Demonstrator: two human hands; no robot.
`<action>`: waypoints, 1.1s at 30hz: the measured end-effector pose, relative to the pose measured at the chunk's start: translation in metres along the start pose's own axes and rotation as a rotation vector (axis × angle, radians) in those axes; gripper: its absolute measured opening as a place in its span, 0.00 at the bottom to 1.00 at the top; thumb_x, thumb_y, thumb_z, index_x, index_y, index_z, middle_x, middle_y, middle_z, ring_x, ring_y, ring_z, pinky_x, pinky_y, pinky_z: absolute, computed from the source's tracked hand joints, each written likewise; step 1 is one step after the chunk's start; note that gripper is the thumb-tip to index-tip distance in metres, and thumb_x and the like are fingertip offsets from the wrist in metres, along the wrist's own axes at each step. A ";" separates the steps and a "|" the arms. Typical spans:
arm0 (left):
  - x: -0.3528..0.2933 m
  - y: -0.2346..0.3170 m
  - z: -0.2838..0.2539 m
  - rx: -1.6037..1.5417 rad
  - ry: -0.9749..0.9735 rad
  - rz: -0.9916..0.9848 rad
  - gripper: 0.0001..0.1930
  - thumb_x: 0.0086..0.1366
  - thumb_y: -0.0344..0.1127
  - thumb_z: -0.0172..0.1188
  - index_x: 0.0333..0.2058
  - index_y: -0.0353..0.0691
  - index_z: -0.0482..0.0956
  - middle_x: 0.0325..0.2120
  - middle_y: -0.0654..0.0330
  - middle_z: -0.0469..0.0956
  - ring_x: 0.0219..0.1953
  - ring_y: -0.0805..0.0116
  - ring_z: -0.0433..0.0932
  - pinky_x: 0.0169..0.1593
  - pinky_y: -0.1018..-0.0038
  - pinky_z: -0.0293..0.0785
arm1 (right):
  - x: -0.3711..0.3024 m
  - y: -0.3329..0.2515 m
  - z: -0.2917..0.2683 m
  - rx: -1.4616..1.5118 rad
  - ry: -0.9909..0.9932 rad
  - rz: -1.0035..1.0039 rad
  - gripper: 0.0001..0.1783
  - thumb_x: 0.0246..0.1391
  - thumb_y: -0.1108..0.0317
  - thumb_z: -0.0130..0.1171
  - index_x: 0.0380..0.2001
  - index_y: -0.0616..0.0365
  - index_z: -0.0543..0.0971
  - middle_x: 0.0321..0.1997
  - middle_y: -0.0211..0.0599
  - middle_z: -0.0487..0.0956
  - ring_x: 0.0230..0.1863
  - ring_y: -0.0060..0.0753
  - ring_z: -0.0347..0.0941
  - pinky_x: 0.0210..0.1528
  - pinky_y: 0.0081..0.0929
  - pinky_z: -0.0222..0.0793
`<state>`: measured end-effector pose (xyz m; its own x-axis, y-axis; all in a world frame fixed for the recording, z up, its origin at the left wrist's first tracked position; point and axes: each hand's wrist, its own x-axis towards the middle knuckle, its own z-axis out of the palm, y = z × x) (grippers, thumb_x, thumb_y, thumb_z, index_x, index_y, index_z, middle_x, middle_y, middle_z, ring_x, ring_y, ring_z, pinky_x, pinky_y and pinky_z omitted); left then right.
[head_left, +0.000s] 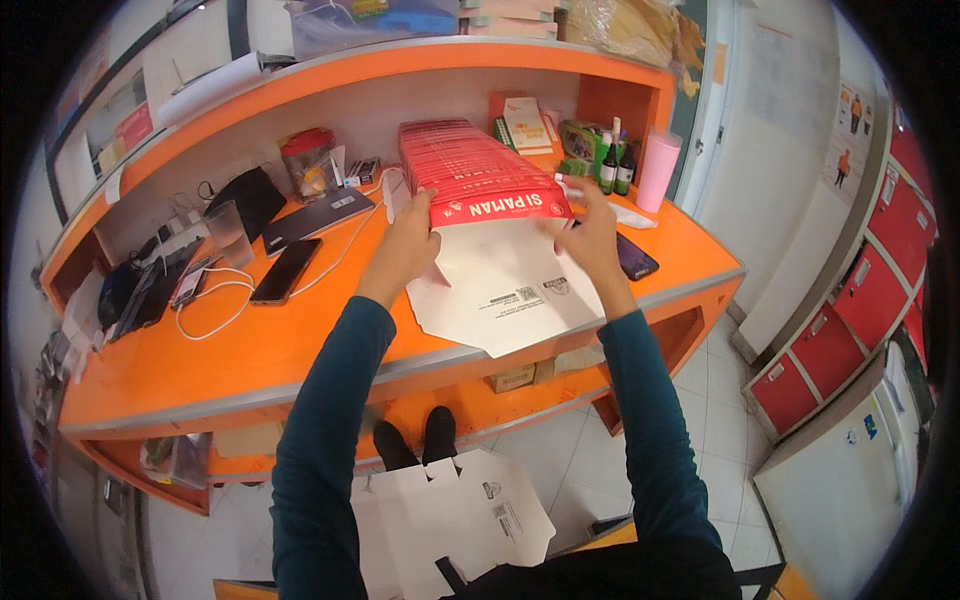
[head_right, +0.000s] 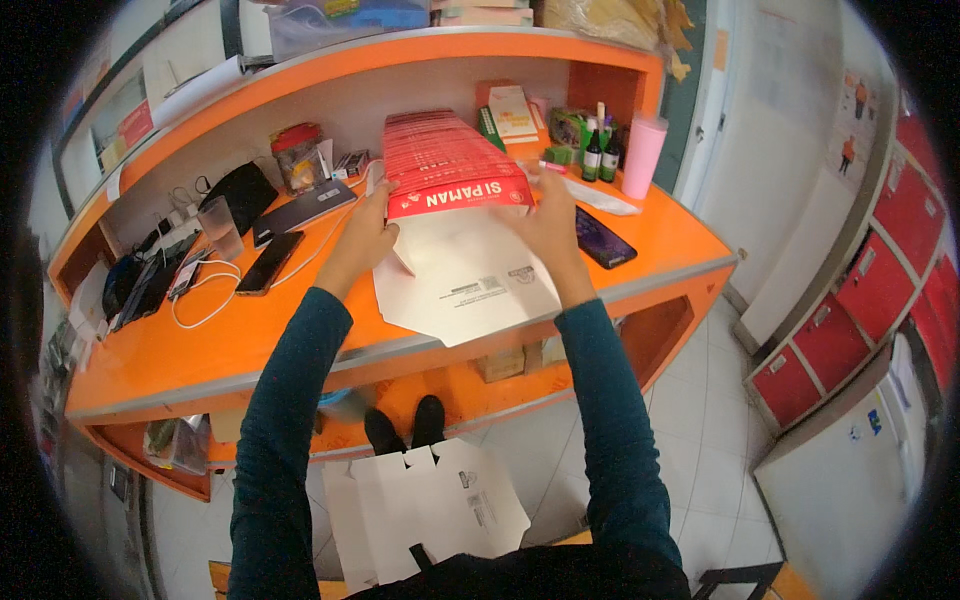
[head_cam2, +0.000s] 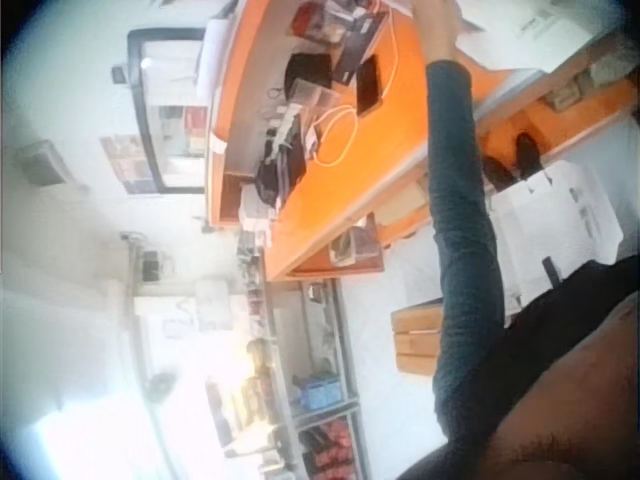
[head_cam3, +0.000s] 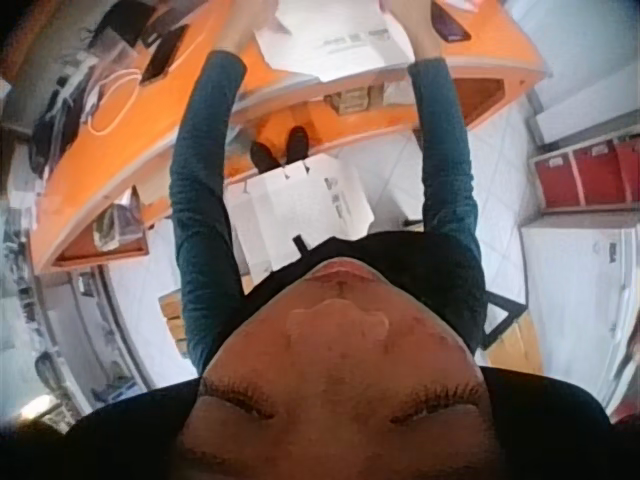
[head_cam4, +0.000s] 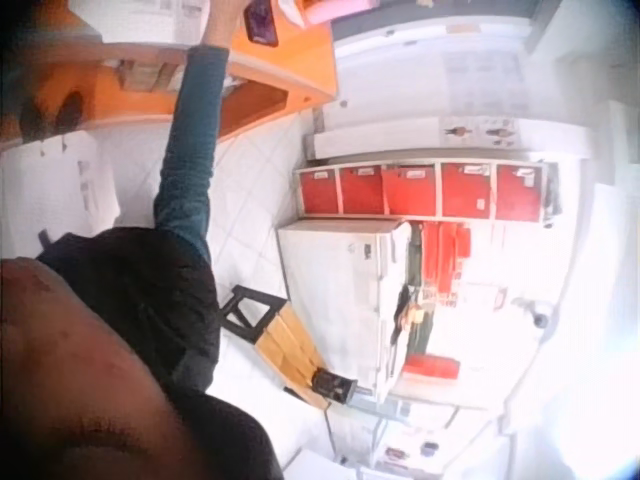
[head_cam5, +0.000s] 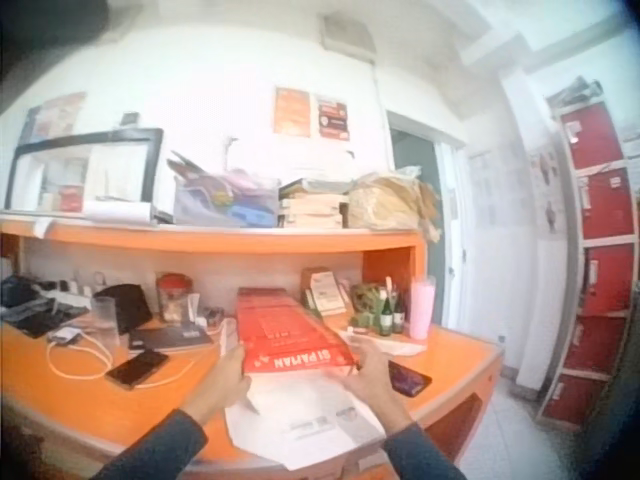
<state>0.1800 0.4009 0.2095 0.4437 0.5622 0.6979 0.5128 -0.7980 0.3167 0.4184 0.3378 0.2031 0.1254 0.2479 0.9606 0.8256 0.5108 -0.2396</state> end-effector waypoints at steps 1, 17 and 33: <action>0.000 -0.002 -0.003 -0.005 -0.002 -0.007 0.26 0.47 0.23 0.46 0.50 0.29 0.60 0.49 0.39 0.62 0.53 0.46 0.61 0.55 0.65 0.58 | -0.003 -0.002 0.002 -0.027 -0.022 -0.057 0.09 0.39 0.73 0.61 0.25 0.67 0.75 0.26 0.39 0.75 0.23 0.32 0.74 0.23 0.24 0.67; 0.001 -0.009 -0.020 0.026 -0.050 -0.085 0.24 0.46 0.21 0.46 0.47 0.31 0.64 0.43 0.42 0.69 0.46 0.47 0.67 0.50 0.63 0.63 | 0.029 0.006 0.005 -0.136 -0.412 -0.138 0.16 0.31 0.86 0.52 0.29 0.64 0.76 0.30 0.43 0.73 0.35 0.42 0.71 0.35 0.30 0.66; 0.040 -0.003 0.004 0.497 0.125 -0.063 0.07 0.52 0.30 0.51 0.32 0.38 0.71 0.31 0.54 0.72 0.34 0.56 0.75 0.33 0.63 0.71 | 0.033 0.039 0.042 -0.068 -0.315 0.034 0.09 0.32 0.83 0.55 0.22 0.62 0.72 0.30 0.44 0.72 0.34 0.46 0.69 0.35 0.33 0.64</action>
<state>0.1990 0.4267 0.2332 0.3251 0.5511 0.7686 0.8365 -0.5466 0.0382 0.4322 0.4005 0.2197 -0.0136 0.5119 0.8589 0.8602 0.4440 -0.2510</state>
